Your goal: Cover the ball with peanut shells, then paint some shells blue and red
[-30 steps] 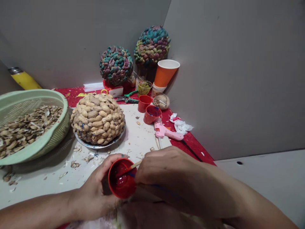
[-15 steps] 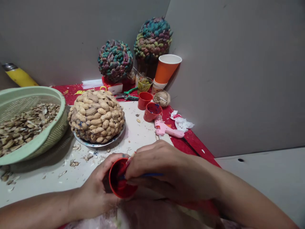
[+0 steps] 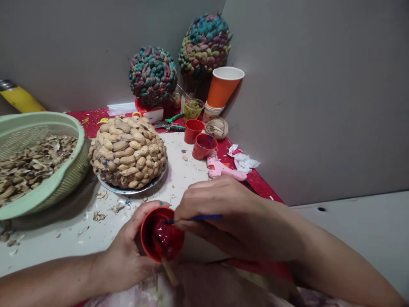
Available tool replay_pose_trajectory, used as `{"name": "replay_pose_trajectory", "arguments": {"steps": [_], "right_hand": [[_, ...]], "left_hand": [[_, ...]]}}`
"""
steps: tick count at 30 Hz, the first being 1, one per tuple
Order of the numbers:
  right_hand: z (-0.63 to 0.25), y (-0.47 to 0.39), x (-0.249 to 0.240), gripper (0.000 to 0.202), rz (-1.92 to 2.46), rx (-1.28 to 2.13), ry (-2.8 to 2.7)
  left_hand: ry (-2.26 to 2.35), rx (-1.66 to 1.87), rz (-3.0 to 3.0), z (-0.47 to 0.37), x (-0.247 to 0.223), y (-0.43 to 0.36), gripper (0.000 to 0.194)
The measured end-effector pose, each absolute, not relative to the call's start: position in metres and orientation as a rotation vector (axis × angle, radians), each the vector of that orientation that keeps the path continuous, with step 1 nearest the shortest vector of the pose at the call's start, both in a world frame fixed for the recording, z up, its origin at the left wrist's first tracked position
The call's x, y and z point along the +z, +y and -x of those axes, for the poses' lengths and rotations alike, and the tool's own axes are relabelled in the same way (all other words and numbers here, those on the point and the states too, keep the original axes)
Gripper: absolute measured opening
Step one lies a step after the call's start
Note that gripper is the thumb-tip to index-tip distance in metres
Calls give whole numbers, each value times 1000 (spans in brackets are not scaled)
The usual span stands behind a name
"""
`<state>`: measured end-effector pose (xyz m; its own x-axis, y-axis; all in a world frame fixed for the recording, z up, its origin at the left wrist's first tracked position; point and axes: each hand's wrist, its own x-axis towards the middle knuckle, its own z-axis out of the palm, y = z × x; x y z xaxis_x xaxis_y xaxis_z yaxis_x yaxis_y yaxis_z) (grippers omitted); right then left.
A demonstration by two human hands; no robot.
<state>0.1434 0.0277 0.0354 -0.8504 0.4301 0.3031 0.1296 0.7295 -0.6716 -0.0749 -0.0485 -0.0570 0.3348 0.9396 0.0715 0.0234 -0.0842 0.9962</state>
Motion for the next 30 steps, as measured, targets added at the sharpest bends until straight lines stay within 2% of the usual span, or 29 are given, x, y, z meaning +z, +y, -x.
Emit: {"name": "replay_pose_trajectory", "arguments": {"steps": [4,9,13,17,21,25,30], "right_hand": [[-141,27,35,12,324,1115,-2507],[-139,24,31,14,396,833,-2451],[-144,21,32,17,411,820,-2390],[-147,17,27,20,643,756,-2074],[-146,16,12,22,828,957,-1727],[-141,21,-2,26,824,1190,-1493],[-134,28,-10,29,791,1319,-1360]], "left_hand": [[900,950,-1403,74,-57,-49,74],[872,973,-1413,75,-60,-49,79],[847,1021,-1306,75,-63,-51,79],[916,1082,-1292,72,-60,-52,72],[1061,1096,-1352,72,-62,-52,73],[1184,1100,-1366,72,-62,-48,71],[1140,1144,-1285,71,-52,-46,66]]}}
